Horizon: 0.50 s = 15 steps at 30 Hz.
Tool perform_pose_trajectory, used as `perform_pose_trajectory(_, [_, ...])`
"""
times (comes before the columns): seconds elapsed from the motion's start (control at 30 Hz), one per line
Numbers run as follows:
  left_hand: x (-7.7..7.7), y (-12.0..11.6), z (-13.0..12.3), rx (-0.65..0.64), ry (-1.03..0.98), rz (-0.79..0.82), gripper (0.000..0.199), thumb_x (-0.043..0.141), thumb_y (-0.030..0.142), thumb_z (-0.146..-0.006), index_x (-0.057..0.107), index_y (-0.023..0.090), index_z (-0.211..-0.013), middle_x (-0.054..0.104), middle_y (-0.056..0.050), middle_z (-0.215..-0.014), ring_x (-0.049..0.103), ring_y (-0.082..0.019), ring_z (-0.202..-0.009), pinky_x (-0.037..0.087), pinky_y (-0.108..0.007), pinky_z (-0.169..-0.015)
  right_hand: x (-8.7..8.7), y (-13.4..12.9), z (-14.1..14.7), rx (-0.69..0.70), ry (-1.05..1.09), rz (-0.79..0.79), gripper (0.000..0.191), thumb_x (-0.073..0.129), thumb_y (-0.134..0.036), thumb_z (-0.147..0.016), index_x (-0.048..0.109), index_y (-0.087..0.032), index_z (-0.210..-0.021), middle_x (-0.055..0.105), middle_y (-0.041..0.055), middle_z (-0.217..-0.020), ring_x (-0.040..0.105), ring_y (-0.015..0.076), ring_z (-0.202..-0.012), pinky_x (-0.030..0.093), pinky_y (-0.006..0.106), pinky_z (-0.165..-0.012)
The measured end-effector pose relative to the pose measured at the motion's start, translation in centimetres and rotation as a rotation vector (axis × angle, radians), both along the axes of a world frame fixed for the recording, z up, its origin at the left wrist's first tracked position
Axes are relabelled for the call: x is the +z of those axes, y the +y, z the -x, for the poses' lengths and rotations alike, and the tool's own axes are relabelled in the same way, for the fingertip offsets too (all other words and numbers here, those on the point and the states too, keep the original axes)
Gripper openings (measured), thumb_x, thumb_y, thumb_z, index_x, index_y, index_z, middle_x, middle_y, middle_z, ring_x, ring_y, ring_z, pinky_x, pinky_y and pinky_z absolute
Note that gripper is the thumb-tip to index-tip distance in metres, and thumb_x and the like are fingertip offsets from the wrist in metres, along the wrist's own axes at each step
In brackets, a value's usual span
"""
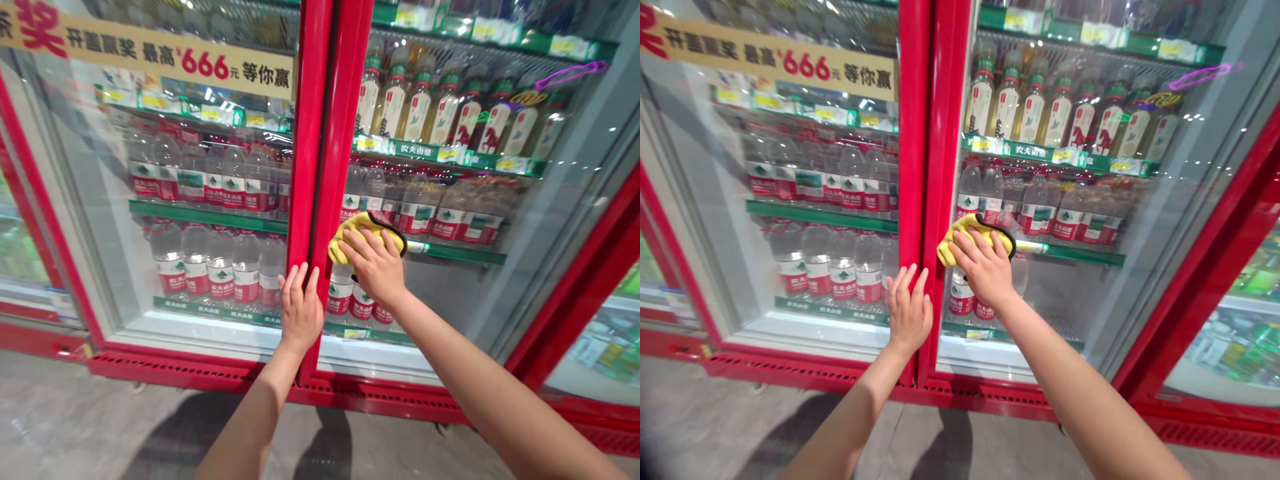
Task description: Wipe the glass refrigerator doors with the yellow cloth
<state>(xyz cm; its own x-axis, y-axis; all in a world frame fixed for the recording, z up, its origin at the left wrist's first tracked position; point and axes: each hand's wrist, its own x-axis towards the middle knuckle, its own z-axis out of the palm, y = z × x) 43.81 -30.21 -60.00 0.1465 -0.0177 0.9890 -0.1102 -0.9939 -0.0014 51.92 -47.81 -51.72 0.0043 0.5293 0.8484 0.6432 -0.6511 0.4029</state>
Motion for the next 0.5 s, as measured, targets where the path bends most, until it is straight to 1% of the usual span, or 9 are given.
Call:
perform_pose_trajectory(0.03, [0.0,-0.2,-0.1,-0.006,0.002,0.002,0.064,0.047,0.009,-0.092,0.038,0.019,-0.154,0.047,-0.015,-0.154,0.031,-0.027,-0.152,0.021,-0.055,-0.127,-0.1,0.6,0.2,-0.024,0.019,-0.069,0.049,0.052,-0.018,-0.099,0.051,-0.032,-0.146,0.051,0.0025,-0.155,0.041,0.0268,-0.145,0.018,0.055,-0.124])
perform_pose_trajectory(0.07, [0.1,-0.3,-0.2,-0.009,0.002,0.003,0.063,0.047,0.009,-0.092,0.039,0.019,-0.154,0.047,-0.015,-0.155,0.031,-0.027,-0.152,0.021,-0.055,-0.127,-0.9,1.2,0.4,-0.039,0.032,-0.12,0.05,0.051,-0.018,-0.098,0.051,-0.031,-0.146,0.051,0.0034,-0.155,0.04,0.0279,-0.145,0.018,0.055,-0.124])
perform_pose_trajectory(0.13, [0.1,-0.6,-0.3,-0.01,-0.005,0.002,0.062,0.047,0.009,-0.092,0.04,0.018,-0.153,0.048,-0.015,-0.154,0.031,-0.027,-0.152,0.022,-0.055,-0.127,-3.8,2.2,0.8,-0.055,0.039,-0.155,0.05,0.052,-0.019,-0.097,0.051,-0.029,-0.146,0.052,0.0054,-0.154,0.042,0.029,-0.144,0.018,0.055,-0.123])
perform_pose_trajectory(0.2, [0.1,-0.8,-0.3,-0.008,-0.008,0.0,0.061,0.047,0.009,-0.093,0.041,0.018,-0.153,0.048,-0.015,-0.153,0.031,-0.027,-0.152,0.023,-0.054,-0.127,-6.8,2.5,1.1,-0.033,0.003,-0.066,0.048,0.054,-0.021,-0.097,0.053,-0.029,-0.144,0.056,0.0051,-0.151,0.047,0.0281,-0.14,0.02,0.053,-0.123])
perform_pose_trajectory(0.23, [0.1,-1.0,-0.3,-0.008,-0.005,-0.002,0.06,0.047,0.01,-0.093,0.04,0.019,-0.153,0.048,-0.015,-0.154,0.031,-0.027,-0.152,0.023,-0.054,-0.127,-7.8,2.3,1.1,-0.009,-0.02,0.008,0.047,0.054,-0.022,-0.097,0.054,-0.029,-0.144,0.057,0.0041,-0.149,0.049,0.0269,-0.138,0.022,0.051,-0.123])
perform_pose_trajectory(0.3, [0.1,-1.3,-0.3,-0.01,0.009,-0.007,0.061,0.046,0.01,-0.094,0.038,0.019,-0.154,0.047,-0.015,-0.155,0.03,-0.027,-0.152,0.022,-0.054,-0.127,-8.2,1.2,0.8,0.025,-0.041,0.1,0.047,0.055,-0.023,-0.098,0.053,-0.031,-0.144,0.058,0.002,-0.148,0.051,0.025,-0.135,0.023,0.05,-0.123])
perform_pose_trajectory(0.33, [0.1,-1.4,-0.4,-0.012,0.017,-0.011,0.062,0.046,0.011,-0.094,0.037,0.019,-0.155,0.047,-0.015,-0.155,0.03,-0.027,-0.153,0.021,-0.054,-0.127,-7.8,0.4,0.6,0.017,-0.029,0.081,0.048,0.055,-0.022,-0.098,0.051,-0.032,-0.145,0.058,0.0019,-0.149,0.051,0.0249,-0.135,0.023,0.05,-0.123])
perform_pose_trajectory(0.43, [0.1,-2.0,-0.7,-0.011,0.047,-0.036,0.066,0.047,0.01,-0.093,0.032,0.019,-0.157,0.046,-0.015,-0.157,0.028,-0.026,-0.154,0.018,-0.054,-0.128,-6.6,-2.4,-0.1,-0.103,0.041,-0.203,0.053,0.053,-0.018,-0.098,0.048,-0.031,-0.149,0.054,0.0059,-0.152,0.046,0.0289,-0.141,0.019,0.055,-0.123])
perform_pose_trajectory(0.5, [0.2,-2.4,-0.9,0.002,0.069,-0.06,0.069,0.048,0.01,-0.093,0.029,0.018,-0.158,0.044,-0.015,-0.157,0.026,-0.026,-0.154,0.017,-0.054,-0.129,-7.6,-3.9,-0.3,-0.168,0.069,-0.386,0.054,0.053,-0.018,-0.097,0.048,-0.027,-0.15,0.053,0.0104,-0.152,0.04,0.032,-0.146,0.019,0.057,-0.122])
